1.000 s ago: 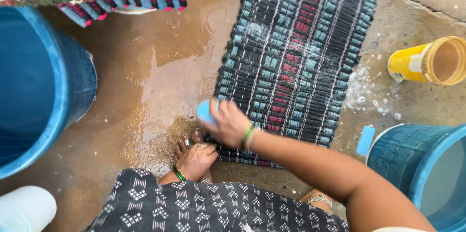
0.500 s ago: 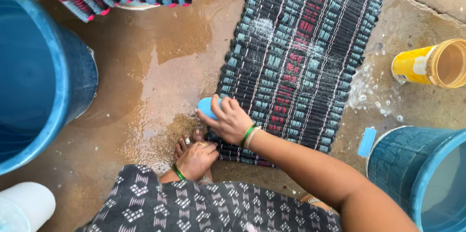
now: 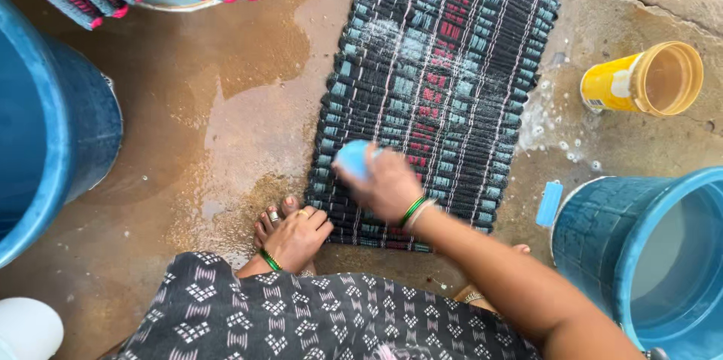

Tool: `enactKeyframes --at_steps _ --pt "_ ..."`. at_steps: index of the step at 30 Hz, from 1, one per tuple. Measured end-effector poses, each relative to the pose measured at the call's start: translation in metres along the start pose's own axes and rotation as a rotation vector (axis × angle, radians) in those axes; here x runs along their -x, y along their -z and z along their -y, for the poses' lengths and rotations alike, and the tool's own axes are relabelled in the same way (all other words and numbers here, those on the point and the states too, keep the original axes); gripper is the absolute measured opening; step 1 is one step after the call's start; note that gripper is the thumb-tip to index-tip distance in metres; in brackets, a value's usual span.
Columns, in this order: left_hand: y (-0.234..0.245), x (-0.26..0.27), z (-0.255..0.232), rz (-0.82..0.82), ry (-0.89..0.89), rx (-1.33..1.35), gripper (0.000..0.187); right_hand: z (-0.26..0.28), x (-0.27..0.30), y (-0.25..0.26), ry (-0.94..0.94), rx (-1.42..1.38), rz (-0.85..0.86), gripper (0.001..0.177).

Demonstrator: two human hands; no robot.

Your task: The person washes a woven rug on the ground by applying soap from a blue bar and scrubbing the surface with their hands and the soap bar while pouring water from buckets.

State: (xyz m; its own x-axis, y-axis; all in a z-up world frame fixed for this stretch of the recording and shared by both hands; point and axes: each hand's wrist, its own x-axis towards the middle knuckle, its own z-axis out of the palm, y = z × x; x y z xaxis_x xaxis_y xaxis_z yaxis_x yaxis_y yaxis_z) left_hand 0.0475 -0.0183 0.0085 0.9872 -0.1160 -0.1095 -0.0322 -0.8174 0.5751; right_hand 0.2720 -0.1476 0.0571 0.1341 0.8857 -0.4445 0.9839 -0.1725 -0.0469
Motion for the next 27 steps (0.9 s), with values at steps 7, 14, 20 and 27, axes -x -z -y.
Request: enactKeyframes --at_steps 7,14,20,27 --pt "-0.012 0.012 0.008 0.06 -0.218 -0.236 0.011 -0.117 -0.034 0.027 -0.748 -0.192 -0.209 0.073" --pt "0.006 0.007 0.012 -0.064 -0.235 -0.063 0.019 0.008 0.064 -0.022 -0.005 -0.168 -0.194 0.067" --pt "0.025 -0.007 -0.003 -0.106 -0.229 -0.019 0.032 -0.142 0.035 -0.028 -0.743 -0.164 -0.323 0.075" --pt "-0.012 -0.001 0.004 -0.043 -0.176 -0.095 0.024 0.016 0.113 -0.051 -0.049 -0.091 -0.048 0.058"
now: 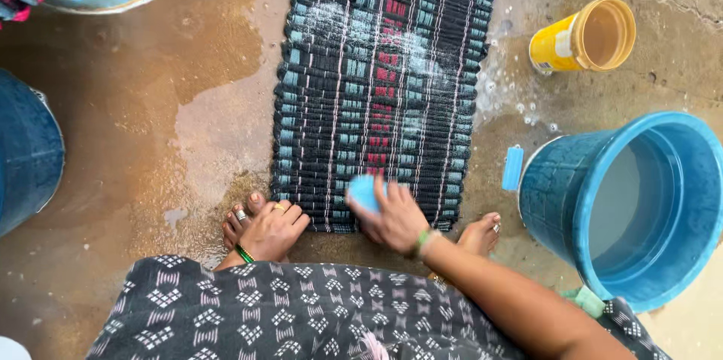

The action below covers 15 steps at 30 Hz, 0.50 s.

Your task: The person washes a woven rug on the ground by applying soap from a blue bar and scrubbing the surface with their hands and the soap bar while pouring water from buckets.

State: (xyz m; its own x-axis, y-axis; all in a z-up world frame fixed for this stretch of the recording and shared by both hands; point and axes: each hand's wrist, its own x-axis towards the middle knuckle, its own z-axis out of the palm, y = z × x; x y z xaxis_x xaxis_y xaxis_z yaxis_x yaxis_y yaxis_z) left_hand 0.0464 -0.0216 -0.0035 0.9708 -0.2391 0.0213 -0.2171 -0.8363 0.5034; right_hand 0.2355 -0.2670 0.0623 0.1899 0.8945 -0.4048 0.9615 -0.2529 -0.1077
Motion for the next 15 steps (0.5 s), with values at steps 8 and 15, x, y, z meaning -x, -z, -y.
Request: enactKeyframes --at_steps 8,15 --pt "-0.038 0.018 0.016 0.141 0.046 0.062 0.015 -0.167 -0.054 0.041 -0.613 0.152 -0.18 0.066" --pt "-0.004 0.014 0.004 0.072 0.118 0.085 0.017 -0.07 0.021 -0.004 -0.228 -0.047 -0.086 0.066"
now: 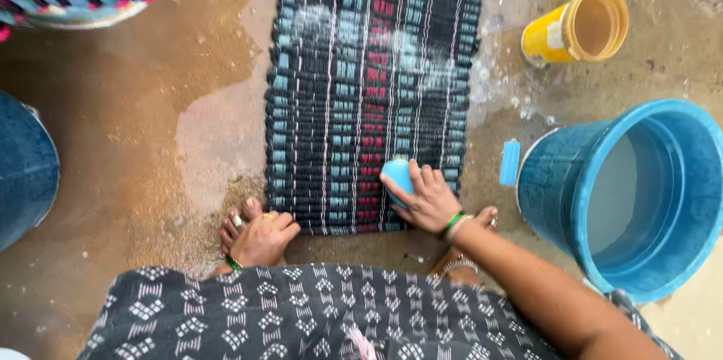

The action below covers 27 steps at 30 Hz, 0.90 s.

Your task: The person washes a woven rug on the ground by applying soap from a blue bar and scrubbing the surface with their hands and the soap bar while pouring water from buckets.

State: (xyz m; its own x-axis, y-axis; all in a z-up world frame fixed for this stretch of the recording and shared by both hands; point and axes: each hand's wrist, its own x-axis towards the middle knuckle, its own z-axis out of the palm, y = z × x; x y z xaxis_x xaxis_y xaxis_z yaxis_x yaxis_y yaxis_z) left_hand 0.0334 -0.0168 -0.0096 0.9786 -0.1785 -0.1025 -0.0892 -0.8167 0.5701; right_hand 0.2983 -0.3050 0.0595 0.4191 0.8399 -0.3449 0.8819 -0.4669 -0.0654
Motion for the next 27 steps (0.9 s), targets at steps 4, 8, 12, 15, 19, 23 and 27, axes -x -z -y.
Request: enactKeyframes --at_steps 4,8,12,15,19,23,27 --pt "0.003 0.001 0.007 0.081 -0.024 0.089 0.021 -0.079 -0.043 0.012 -0.149 0.326 0.108 0.059" --pt "0.051 -0.007 0.019 -0.128 -0.309 -0.02 0.031 -0.104 -0.083 0.015 -0.483 -0.01 -0.247 0.074" --pt "0.191 -0.016 0.018 -0.036 -0.152 -0.04 0.033 -0.038 0.003 -0.006 -0.07 0.101 0.059 0.065" --pt "0.263 -0.039 -0.012 0.14 -0.225 -0.191 0.044 -0.039 0.044 -0.002 0.124 -0.04 0.114 0.063" --pt "0.258 -0.091 -0.035 0.416 -0.391 -0.339 0.036 -0.108 -0.028 0.011 -0.202 0.014 -0.054 0.064" --pt "0.145 -0.191 -0.064 0.533 0.028 -0.747 0.036 -0.111 -0.067 0.029 -0.578 -0.122 -0.171 0.073" --pt "0.051 -0.222 -0.072 -0.071 0.464 -0.368 0.085 -0.043 -0.02 0.014 -0.111 0.141 0.121 0.062"
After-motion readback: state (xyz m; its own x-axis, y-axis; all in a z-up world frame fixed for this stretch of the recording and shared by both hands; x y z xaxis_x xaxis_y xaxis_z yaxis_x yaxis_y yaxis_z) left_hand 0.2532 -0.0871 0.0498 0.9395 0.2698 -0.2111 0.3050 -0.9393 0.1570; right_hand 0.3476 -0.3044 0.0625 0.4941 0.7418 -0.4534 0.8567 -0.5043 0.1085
